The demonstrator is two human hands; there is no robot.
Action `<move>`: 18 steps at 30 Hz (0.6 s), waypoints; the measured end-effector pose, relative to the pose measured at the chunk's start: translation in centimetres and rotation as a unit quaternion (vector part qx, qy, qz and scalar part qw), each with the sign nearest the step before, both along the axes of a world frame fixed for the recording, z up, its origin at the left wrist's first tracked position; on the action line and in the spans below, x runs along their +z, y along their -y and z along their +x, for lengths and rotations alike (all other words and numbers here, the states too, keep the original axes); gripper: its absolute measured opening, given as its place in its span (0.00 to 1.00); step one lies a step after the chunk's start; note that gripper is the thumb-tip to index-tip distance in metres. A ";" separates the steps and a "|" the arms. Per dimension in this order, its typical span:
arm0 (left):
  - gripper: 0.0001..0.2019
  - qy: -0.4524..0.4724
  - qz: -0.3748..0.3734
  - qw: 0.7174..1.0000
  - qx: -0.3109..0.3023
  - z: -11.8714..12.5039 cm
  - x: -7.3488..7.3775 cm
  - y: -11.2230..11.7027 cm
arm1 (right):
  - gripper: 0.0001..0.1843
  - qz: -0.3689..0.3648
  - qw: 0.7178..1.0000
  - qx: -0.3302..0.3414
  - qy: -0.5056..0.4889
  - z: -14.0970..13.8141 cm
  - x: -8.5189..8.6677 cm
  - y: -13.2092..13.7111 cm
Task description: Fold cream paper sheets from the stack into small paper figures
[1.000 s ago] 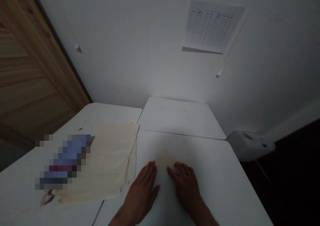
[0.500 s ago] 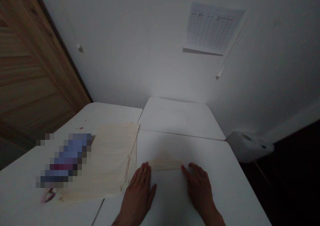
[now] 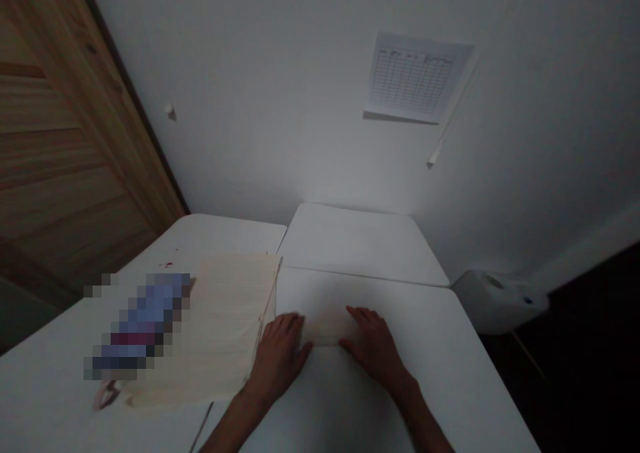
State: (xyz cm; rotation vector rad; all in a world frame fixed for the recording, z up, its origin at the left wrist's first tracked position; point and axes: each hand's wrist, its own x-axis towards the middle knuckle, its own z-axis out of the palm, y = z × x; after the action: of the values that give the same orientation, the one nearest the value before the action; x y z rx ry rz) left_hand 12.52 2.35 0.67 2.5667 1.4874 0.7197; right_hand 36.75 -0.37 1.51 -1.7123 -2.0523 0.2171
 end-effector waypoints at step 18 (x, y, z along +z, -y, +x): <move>0.14 0.095 -0.048 0.994 -0.020 0.6 0.3 -1.1 | 0.34 -0.031 0.994 -0.001 -0.103 -0.9 0.7 -1.5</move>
State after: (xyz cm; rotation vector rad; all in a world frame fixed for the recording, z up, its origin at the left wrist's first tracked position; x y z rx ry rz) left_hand 13.14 3.46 0.96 2.3753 1.3727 0.8394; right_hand 35.82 1.13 2.17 -1.6525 -1.9118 0.4414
